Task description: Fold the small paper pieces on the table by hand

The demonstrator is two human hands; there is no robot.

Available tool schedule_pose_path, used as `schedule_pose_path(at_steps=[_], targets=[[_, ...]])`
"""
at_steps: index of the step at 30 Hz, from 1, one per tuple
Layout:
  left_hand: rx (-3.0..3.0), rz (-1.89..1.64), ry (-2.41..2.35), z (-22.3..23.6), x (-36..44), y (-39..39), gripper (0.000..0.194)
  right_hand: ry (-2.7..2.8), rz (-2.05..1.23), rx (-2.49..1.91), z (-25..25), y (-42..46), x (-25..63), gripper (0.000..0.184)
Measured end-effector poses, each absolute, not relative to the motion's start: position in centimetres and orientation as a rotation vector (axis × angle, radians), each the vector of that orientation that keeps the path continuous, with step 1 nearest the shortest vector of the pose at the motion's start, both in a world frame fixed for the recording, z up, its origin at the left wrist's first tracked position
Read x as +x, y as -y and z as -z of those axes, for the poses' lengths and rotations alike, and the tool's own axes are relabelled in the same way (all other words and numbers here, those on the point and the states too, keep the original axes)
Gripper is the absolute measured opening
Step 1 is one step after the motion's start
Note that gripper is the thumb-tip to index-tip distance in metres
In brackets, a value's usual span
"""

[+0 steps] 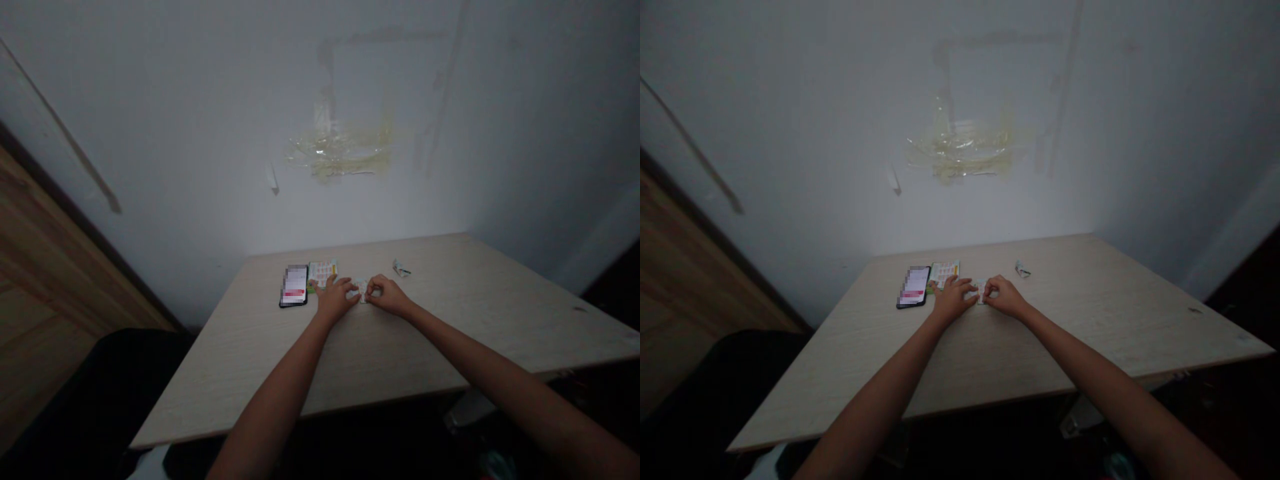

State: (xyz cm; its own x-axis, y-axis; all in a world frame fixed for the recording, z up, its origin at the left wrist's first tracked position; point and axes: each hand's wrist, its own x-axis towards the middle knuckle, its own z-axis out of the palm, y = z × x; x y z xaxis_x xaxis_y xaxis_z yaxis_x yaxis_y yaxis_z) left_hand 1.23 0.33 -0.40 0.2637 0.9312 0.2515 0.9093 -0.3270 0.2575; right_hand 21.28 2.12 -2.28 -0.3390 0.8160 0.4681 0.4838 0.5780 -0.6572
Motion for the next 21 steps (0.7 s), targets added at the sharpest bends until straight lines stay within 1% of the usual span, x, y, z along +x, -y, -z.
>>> schedule_pose_path(at_steps=[9,15,17,19,21], targets=[[2.431,-0.581,-1.781,0.6,1.2,-0.5,0.030,1.942,-0.681,-0.972,2.6,-1.9,21.3,0.010],[2.422,-0.617,-1.752,0.7,1.2,-0.6,0.028,1.863,-0.805,-0.967,3.3,-2.6,21.6,0.015],[2.420,-0.635,-1.739,0.7,1.1,-0.6,0.028,1.811,-0.729,-1.015,3.4,-3.0,21.8,0.013],[2.426,-0.645,-1.727,0.8,1.1,-0.6,0.028,1.814,-0.565,-1.108,3.3,-3.2,22.0,0.011],[2.432,-0.631,-1.728,0.7,1.2,-0.6,0.028,1.893,-0.398,-1.188,3.1,-3.2,22.1,0.020]])
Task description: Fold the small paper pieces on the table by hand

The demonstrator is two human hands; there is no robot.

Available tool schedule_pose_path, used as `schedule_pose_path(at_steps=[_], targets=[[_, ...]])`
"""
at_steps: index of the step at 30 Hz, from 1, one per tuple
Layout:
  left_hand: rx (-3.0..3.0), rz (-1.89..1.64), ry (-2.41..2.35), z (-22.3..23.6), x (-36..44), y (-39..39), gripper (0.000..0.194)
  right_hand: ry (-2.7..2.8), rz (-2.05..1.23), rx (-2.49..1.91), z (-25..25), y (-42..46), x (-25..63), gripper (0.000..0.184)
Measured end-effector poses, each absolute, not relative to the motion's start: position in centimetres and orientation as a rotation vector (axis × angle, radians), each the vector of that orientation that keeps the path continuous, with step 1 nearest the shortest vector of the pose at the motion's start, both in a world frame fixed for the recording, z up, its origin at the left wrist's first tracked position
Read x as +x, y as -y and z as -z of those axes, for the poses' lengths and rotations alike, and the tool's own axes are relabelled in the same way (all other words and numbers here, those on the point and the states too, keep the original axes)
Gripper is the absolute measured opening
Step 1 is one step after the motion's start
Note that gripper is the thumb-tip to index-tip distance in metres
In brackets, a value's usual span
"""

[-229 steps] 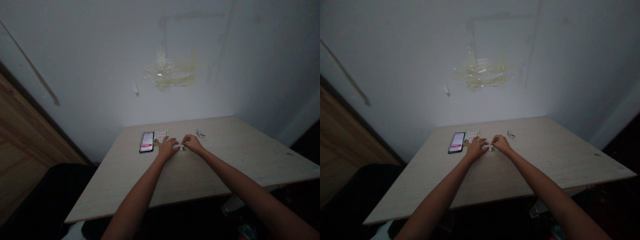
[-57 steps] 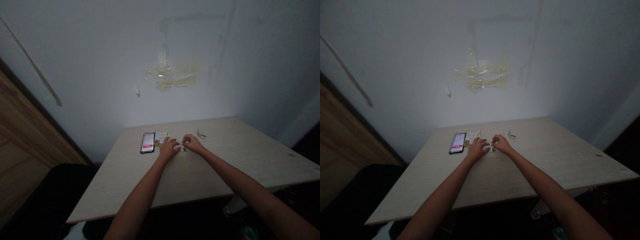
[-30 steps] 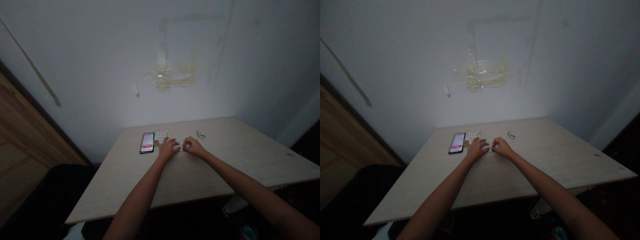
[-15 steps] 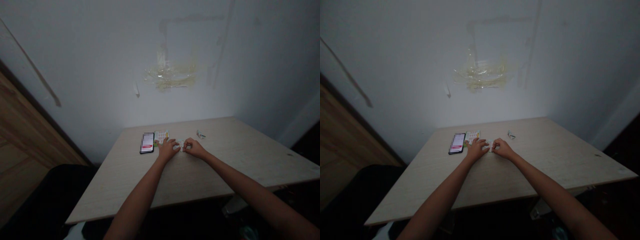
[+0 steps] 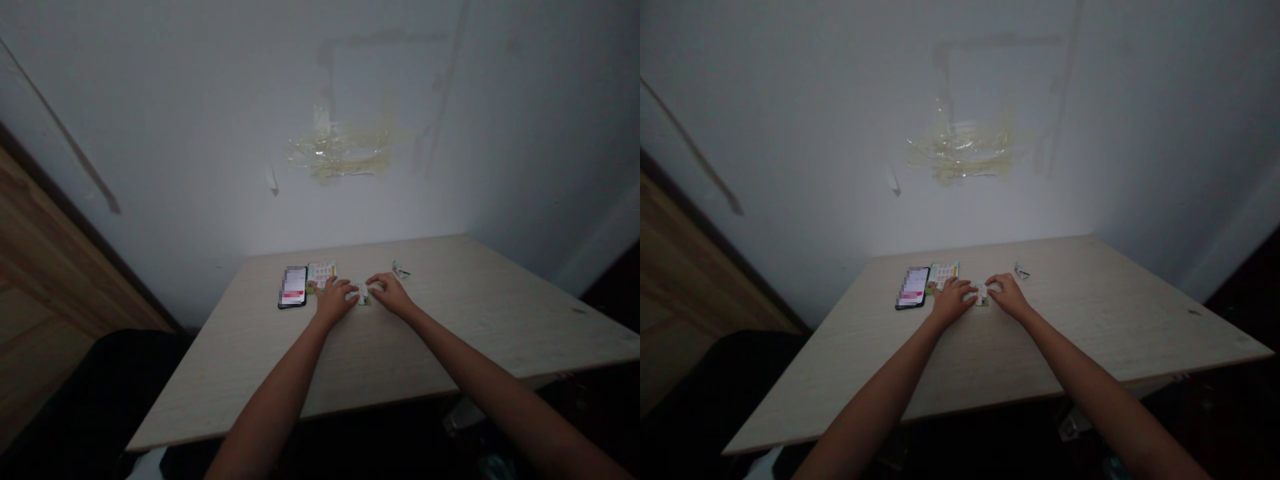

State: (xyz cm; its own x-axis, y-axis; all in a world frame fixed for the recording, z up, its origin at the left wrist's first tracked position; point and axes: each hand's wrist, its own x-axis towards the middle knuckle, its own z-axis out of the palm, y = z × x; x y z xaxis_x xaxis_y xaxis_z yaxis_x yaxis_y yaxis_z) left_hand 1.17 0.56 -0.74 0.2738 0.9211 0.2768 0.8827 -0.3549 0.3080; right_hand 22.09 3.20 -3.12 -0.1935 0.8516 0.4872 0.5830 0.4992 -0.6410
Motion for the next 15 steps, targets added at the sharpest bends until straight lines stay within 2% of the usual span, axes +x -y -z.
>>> schedule_pose_path(at_steps=[3,6,15], targets=[[2.440,-0.599,-1.736,0.59,1.22,-0.49,0.029,2.048,-0.218,-1.278,3.07,-3.03,22.01,0.039],[2.443,-0.583,-1.731,0.41,1.22,-0.46,0.029,2.157,-0.130,-1.373,3.24,-2.99,21.92,0.047],[2.430,-0.562,-1.785,0.74,1.11,-0.87,0.054,2.142,-0.103,-1.356,3.71,-3.84,22.37,0.028]])
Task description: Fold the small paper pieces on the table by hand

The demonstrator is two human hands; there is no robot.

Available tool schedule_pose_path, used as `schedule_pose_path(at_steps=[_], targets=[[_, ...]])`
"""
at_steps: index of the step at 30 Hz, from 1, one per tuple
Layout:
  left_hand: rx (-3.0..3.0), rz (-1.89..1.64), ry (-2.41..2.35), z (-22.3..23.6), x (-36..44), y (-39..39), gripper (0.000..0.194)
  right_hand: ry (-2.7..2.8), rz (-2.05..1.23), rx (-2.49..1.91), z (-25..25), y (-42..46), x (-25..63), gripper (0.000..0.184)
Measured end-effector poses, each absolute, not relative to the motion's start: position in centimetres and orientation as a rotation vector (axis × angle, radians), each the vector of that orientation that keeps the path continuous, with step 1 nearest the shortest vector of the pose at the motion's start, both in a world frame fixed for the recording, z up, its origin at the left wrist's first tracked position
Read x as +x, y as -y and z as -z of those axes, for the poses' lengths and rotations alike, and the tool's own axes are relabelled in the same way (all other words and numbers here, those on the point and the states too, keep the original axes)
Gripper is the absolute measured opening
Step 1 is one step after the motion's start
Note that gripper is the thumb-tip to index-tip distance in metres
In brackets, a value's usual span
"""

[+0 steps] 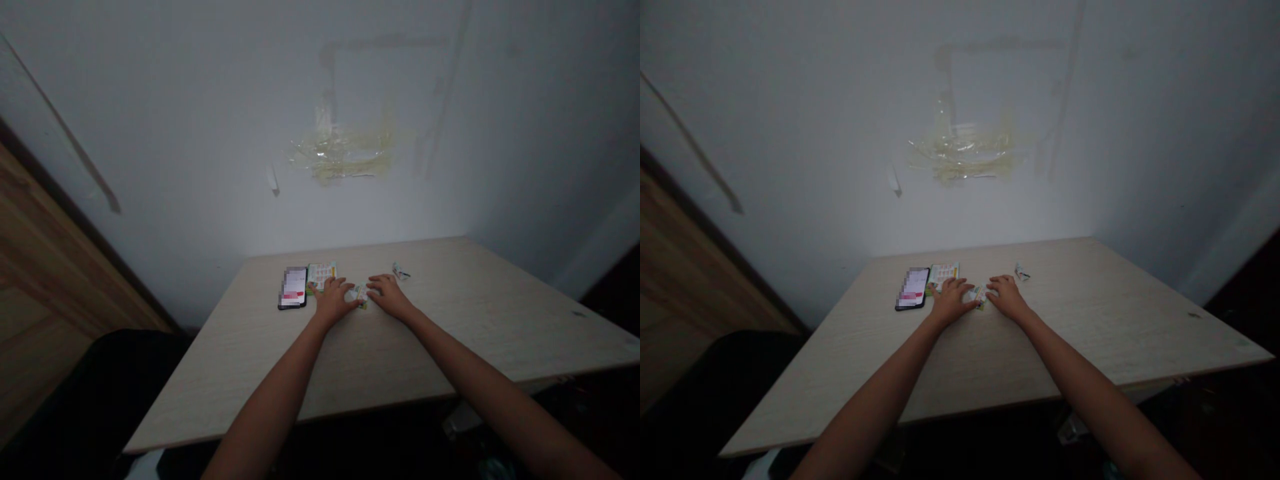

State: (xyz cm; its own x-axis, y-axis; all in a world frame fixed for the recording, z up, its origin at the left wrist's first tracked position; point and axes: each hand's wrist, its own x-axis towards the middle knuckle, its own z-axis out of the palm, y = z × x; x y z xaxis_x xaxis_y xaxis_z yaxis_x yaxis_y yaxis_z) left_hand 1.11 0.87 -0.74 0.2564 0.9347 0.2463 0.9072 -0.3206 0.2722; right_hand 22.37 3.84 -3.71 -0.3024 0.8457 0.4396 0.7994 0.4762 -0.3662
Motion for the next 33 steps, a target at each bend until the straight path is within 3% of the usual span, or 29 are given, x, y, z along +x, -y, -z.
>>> schedule_pose_path(at_steps=[3,12,23,33], targets=[[2.418,-0.522,-1.811,0.8,1.1,-1.0,0.059,2.113,-0.126,-1.344,3.8,-4.0,22.5,0.028],[2.378,-0.539,-1.756,0.3,1.3,-1.1,0.051,2.150,-0.116,-1.337,4.0,-4.2,22.5,0.040],[2.231,-0.860,-1.675,-0.4,1.6,-0.4,0.043,1.977,-0.236,-1.208,3.9,-4.0,22.6,0.035],[2.746,-0.939,-1.739,-2.1,0.9,0.5,0.036,1.909,-0.308,-1.189,2.9,-3.2,22.6,0.029]])
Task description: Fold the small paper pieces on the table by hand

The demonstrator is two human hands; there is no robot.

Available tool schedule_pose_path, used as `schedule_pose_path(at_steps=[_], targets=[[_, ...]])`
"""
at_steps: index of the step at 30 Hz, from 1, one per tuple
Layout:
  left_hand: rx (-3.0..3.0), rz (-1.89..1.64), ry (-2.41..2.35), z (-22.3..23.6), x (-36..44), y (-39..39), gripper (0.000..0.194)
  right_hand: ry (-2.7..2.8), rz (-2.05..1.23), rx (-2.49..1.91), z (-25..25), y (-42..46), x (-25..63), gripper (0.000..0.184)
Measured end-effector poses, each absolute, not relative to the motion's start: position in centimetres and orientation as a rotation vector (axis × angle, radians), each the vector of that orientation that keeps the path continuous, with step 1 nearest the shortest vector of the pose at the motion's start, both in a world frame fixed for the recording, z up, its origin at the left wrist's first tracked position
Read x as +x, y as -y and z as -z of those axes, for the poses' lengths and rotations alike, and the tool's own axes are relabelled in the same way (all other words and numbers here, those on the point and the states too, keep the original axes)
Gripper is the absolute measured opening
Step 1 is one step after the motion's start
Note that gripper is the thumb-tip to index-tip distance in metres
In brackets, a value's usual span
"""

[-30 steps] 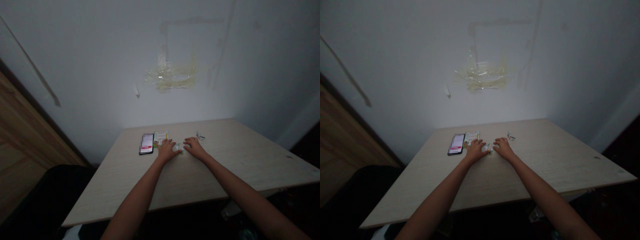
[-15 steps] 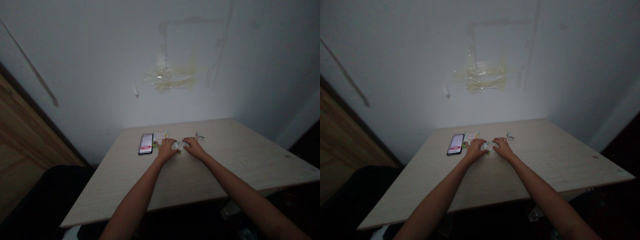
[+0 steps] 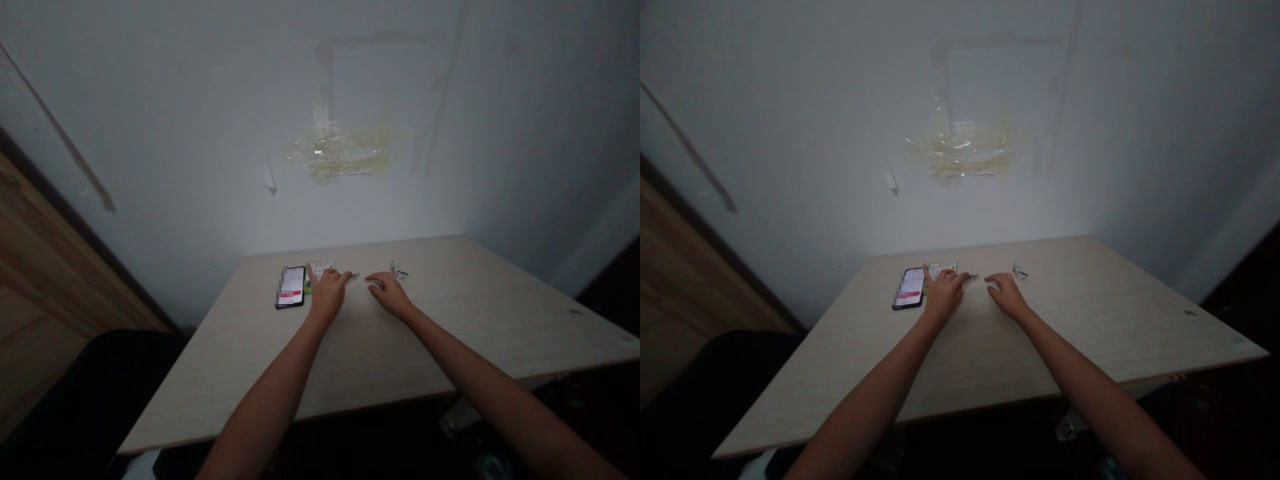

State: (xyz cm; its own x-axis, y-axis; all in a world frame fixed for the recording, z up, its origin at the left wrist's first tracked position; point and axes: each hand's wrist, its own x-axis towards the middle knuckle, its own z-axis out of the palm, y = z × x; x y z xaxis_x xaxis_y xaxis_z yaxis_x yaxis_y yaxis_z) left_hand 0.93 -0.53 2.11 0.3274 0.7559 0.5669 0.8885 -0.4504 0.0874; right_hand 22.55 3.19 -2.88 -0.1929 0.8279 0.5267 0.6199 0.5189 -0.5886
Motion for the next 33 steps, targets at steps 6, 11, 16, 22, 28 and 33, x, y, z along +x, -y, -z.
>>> schedule_pose_path(at_steps=[6,11,16,22,28,33], targets=[[-2.421,0.732,1.586,-2.2,1.0,0.3,0.035,1.953,-0.305,-1.204,2.9,-3.3,22.6,0.026],[-2.545,0.665,1.734,-1.6,0.7,-0.2,0.024,1.971,-0.306,-1.225,3.1,-3.5,22.7,0.024],[-2.625,0.647,1.752,-1.3,0.5,-0.5,0.023,2.000,-0.306,-1.230,3.3,-3.6,22.7,0.024],[-2.722,0.652,1.677,-1.0,0.6,-0.5,0.024,2.054,-0.256,-1.241,3.6,-3.9,23.2,0.025],[-2.788,0.589,1.599,-0.9,0.9,-0.3,0.027,2.099,-0.201,-1.292,3.2,-3.9,23.5,0.026],[-2.777,0.620,1.594,-0.6,0.7,-0.3,0.025,2.190,-0.165,-1.218,2.7,-3.2,23.3,0.036]])
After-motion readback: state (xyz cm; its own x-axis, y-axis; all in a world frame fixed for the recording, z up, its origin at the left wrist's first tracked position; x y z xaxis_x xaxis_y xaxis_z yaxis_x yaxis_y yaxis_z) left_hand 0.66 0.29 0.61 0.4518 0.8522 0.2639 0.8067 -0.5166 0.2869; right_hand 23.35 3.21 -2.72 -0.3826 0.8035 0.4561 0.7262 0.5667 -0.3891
